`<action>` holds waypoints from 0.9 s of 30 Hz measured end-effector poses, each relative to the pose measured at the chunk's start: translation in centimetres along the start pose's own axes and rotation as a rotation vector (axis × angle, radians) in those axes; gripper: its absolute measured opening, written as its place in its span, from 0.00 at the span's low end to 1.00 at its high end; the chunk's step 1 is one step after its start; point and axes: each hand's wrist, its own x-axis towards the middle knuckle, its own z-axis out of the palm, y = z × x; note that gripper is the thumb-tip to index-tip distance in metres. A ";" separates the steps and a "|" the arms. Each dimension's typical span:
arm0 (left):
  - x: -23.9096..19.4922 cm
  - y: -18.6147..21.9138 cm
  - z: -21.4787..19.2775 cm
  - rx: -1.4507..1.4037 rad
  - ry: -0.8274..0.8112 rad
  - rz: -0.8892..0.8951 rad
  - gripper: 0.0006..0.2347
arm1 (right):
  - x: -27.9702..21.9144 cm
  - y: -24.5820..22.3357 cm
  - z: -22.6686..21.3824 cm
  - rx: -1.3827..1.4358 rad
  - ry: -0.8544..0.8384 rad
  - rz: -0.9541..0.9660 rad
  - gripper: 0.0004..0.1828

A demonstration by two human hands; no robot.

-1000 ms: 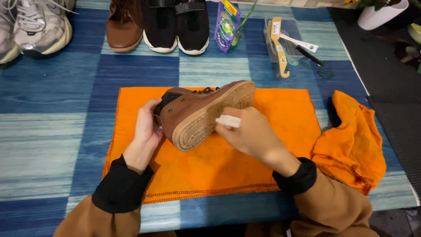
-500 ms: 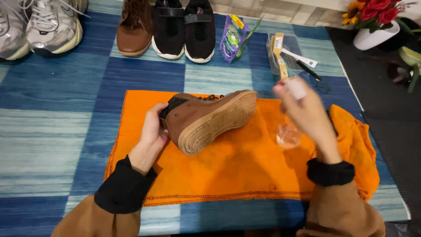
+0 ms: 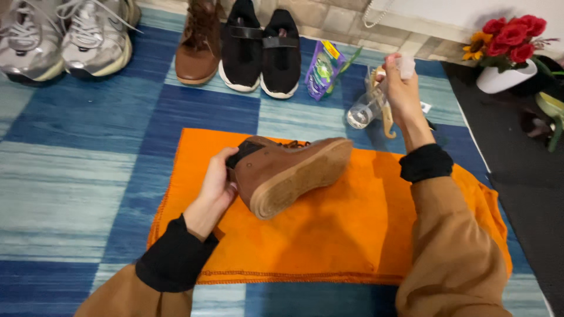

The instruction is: The person cleans the sole of a brown shoe by spraying it with a liquid and scrubbing with a brush. They repeatedly apply the spray and scrub the sole on an orange cloth placed on a blue checkered mat.

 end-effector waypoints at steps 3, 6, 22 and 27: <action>2.6 -1.3 -1.5 0.012 -0.058 0.031 0.02 | 3.7 3.9 1.2 -0.032 0.158 -0.039 0.19; 1.2 -0.6 -0.8 0.009 -0.044 0.006 0.03 | 7.9 8.4 1.0 -0.008 0.225 -0.153 0.16; 0.2 -0.2 -0.1 0.034 0.001 -0.006 0.04 | 8.7 9.2 0.7 -0.136 0.071 -0.227 0.10; 0.6 -0.4 -0.5 0.005 -0.018 0.002 0.04 | 2.2 -0.1 0.6 -0.265 -0.142 -0.052 0.40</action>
